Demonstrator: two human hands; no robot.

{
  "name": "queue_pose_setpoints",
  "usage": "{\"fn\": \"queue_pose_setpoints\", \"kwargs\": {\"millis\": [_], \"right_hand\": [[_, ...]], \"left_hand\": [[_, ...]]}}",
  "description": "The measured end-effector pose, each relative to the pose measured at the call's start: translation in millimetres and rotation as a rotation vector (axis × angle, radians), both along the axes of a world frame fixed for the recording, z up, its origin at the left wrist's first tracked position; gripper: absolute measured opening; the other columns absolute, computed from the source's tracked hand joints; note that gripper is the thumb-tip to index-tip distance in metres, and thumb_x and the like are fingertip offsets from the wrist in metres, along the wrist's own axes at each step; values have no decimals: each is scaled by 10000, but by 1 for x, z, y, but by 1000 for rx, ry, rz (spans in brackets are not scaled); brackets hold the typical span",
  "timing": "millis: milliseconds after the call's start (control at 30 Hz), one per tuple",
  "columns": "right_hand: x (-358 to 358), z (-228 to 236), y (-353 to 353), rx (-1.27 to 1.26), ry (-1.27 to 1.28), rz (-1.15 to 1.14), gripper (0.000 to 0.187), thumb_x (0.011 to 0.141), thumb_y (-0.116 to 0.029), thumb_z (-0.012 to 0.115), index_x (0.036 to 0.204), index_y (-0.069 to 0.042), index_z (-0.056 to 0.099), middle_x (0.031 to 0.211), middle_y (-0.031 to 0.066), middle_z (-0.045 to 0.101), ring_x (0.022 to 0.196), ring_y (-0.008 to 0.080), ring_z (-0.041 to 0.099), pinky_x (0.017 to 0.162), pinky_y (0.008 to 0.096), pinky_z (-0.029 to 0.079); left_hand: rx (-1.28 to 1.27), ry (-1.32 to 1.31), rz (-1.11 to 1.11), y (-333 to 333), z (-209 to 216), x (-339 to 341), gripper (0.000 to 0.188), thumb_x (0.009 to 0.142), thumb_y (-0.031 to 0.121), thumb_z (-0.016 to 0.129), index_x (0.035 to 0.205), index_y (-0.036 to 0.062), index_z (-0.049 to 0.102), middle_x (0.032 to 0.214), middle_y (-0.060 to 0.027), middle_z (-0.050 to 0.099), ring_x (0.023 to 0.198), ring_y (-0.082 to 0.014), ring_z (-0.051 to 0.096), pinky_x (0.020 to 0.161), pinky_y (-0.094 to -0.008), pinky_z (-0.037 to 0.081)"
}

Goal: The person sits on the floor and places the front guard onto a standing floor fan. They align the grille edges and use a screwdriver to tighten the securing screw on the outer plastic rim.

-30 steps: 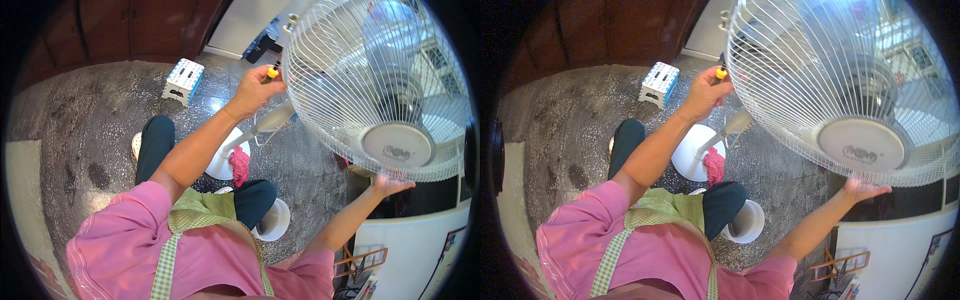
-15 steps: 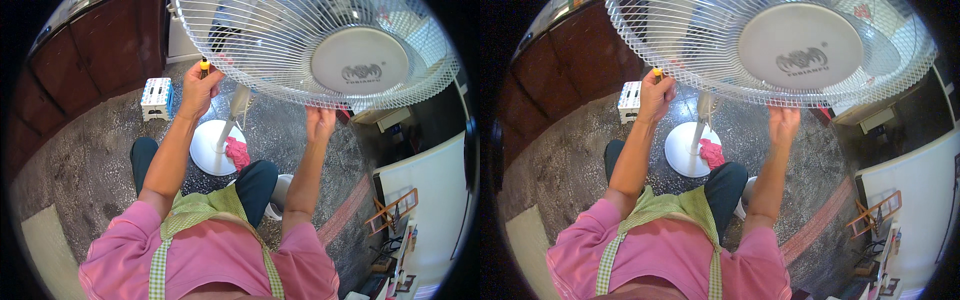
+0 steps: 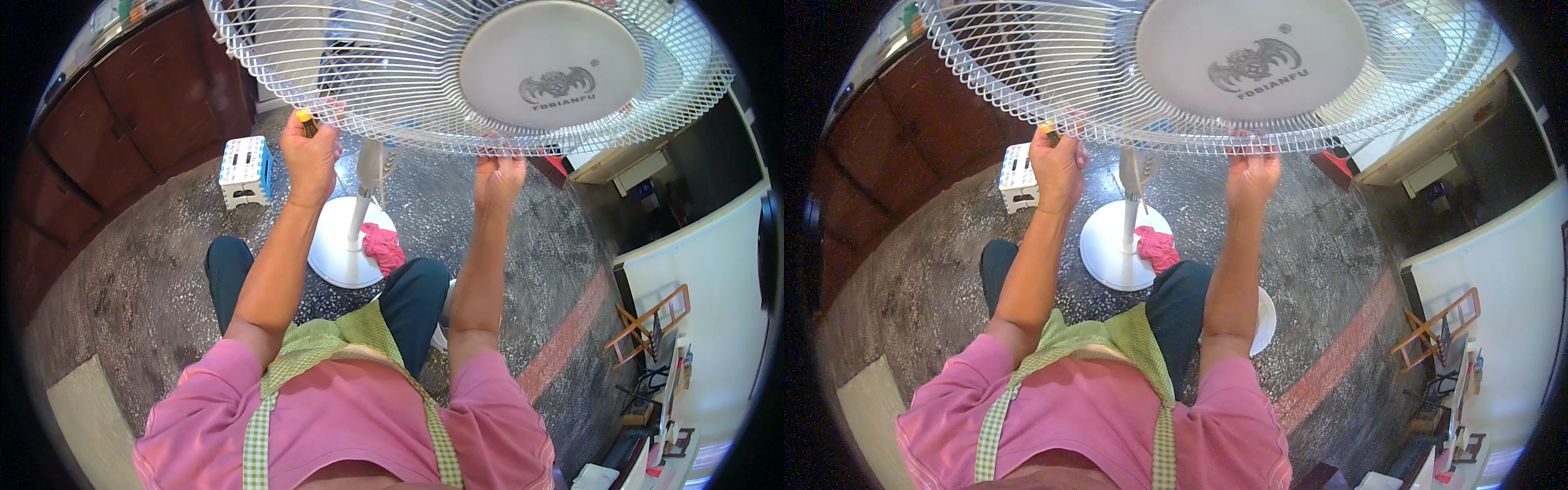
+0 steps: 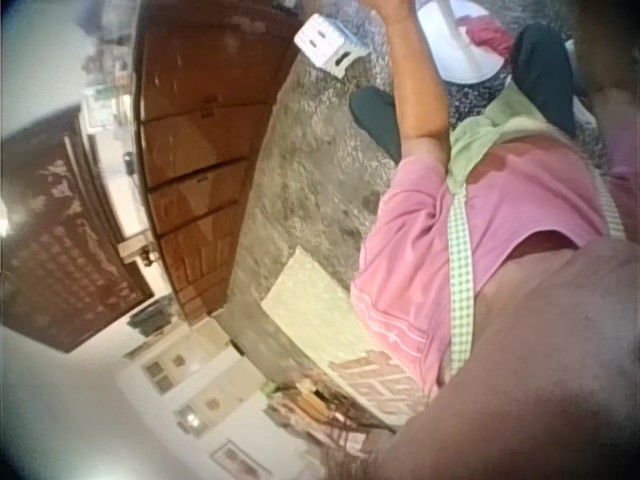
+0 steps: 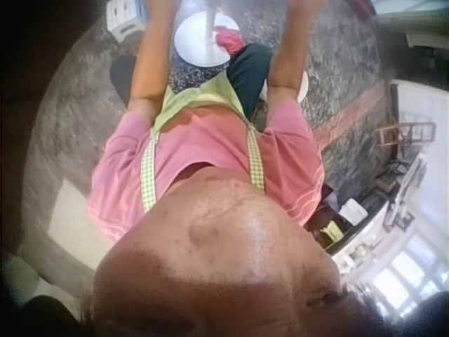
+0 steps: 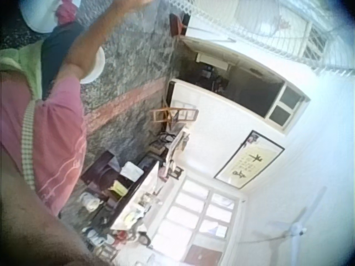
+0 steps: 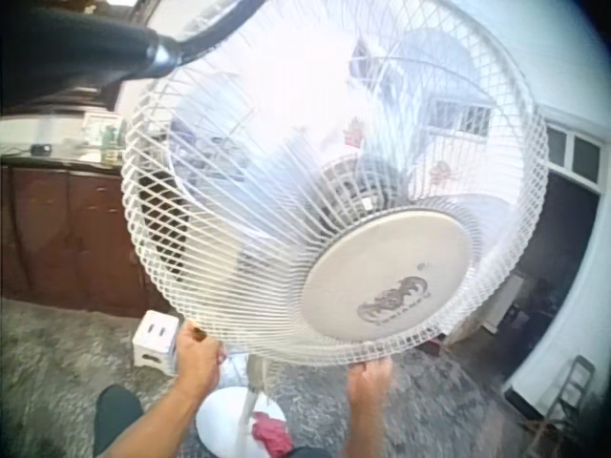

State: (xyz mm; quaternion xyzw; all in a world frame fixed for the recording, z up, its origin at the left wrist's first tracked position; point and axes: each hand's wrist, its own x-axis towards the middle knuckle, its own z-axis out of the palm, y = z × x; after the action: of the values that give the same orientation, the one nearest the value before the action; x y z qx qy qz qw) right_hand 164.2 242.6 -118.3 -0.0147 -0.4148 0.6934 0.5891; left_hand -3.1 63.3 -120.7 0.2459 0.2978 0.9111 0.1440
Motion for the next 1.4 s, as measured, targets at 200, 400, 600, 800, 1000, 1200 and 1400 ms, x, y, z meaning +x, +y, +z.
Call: {"fn": "queue_pose_setpoints", "kwargs": {"millis": [200,400,600,800,1000,1200,1400], "right_hand": [[7,6,-3,21,-31,-6,210,816,29,452,1023,0,436,931,157,542,835,251,562,678,351,497],[16,9,2,40,-39,98,231,836,-38,413,1061,-30,464,988,120,538,885,241,537,730,379,457],[39,48,6,-123,173,66,309,852,-234,424,1120,-85,460,1051,61,521,979,203,476,835,407,386],[39,79,43,-250,141,-55,326,819,-356,510,1049,-126,518,833,30,547,737,155,505,645,312,430],[37,90,39,-215,221,12,255,829,-336,443,957,-130,522,702,21,501,595,154,466,509,292,375],[41,100,35,-110,224,-4,293,830,-336,393,933,-93,519,824,56,554,740,198,529,607,351,431],[60,121,49,45,186,-98,364,853,-321,370,1086,-59,470,1056,80,524,952,219,500,842,343,400]], "left_hand": [[-76,-6,-11,-4,2,1,133,742,-32,506,858,33,505,631,-18,519,406,-58,370,362,-198,282],[-105,-61,35,0,7,3,99,746,-22,497,820,44,506,549,25,435,385,-48,337,346,-201,256],[-85,11,-61,-7,-3,-6,202,745,-36,467,928,29,524,614,13,486,409,-47,340,377,-197,271],[-31,-51,-150,-4,-2,-5,242,716,-52,477,935,46,506,629,6,489,420,-57,366,394,-202,284],[-24,-70,-262,-4,-2,-12,251,711,-61,484,933,56,500,651,-1,499,432,-68,368,420,-225,308],[-15,-34,-294,-7,-6,-16,252,696,-57,508,923,53,504,642,-3,503,425,-69,363,394,-211,283],[-10,-7,-320,-12,-6,-14,281,690,-52,509,953,46,495,675,-14,524,399,-65,354,386,-203,289]]}}
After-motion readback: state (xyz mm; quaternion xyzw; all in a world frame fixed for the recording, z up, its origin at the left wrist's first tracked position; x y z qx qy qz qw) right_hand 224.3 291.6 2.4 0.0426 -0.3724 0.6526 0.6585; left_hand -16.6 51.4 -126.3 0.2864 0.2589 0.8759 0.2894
